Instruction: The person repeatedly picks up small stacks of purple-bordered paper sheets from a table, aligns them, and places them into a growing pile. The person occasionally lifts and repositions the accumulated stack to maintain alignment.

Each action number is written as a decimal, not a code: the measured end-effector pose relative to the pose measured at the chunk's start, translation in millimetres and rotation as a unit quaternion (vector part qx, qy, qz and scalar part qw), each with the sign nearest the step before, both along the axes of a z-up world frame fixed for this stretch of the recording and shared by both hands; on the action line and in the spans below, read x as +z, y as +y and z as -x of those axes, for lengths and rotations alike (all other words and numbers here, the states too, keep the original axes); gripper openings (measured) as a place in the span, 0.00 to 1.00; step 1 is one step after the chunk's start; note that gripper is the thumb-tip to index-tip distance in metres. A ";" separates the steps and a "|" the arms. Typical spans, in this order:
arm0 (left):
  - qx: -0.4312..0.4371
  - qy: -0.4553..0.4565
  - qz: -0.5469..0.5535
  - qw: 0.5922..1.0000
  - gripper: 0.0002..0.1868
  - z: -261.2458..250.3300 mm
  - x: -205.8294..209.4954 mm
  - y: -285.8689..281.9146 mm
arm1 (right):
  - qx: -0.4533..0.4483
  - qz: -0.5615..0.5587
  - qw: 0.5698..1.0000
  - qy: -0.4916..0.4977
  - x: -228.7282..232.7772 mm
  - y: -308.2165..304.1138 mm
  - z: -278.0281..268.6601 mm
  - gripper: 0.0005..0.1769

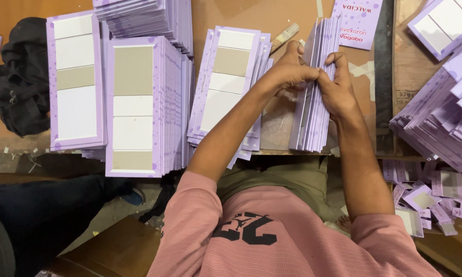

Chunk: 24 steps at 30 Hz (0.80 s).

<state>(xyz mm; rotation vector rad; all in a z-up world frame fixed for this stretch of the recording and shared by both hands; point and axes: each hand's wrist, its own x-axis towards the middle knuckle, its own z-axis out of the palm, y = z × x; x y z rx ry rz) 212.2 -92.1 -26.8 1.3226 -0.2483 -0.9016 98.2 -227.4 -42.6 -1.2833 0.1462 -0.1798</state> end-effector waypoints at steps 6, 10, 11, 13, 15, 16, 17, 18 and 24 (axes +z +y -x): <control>0.081 -0.230 -0.108 0.964 0.34 4.3 -11.3 10.2 | -0.006 0.028 1.000 0.006 2.8 1.7 2.3 0.15; 0.113 -0.298 -0.256 0.913 0.39 21.3 -13.6 29.6 | -0.012 0.059 0.998 0.000 7.8 4.8 3.2 0.14; 0.105 -0.303 -0.265 0.909 0.36 25.9 -12.7 35.4 | -0.019 0.070 0.997 0.009 8.8 5.0 2.8 0.14; 0.082 -0.313 -0.282 0.903 0.31 37.1 -9.9 46.1 | -0.027 0.064 0.997 0.017 8.5 6.7 2.7 0.14; 0.070 -0.327 -0.274 0.902 0.32 54.5 -6.1 53.5 | -0.023 0.037 0.999 0.019 7.4 6.7 3.4 0.14; 0.066 -0.335 -0.269 0.901 0.32 62.4 -2.8 56.8 | -0.023 0.048 0.998 0.016 7.1 7.2 2.8 0.14; 0.062 -0.335 -0.274 0.899 0.32 71.8 1.1 59.9 | -0.024 0.058 0.998 0.013 7.4 7.5 2.5 0.14; 0.058 -0.335 -0.279 0.898 0.33 82.2 5.4 63.1 | -0.024 0.068 0.997 0.009 8.2 7.7 1.9 0.14; 0.104 -0.353 -0.261 0.892 0.27 140.7 34.7 97.5 | -0.027 0.062 0.998 0.014 14.1 8.1 5.7 0.14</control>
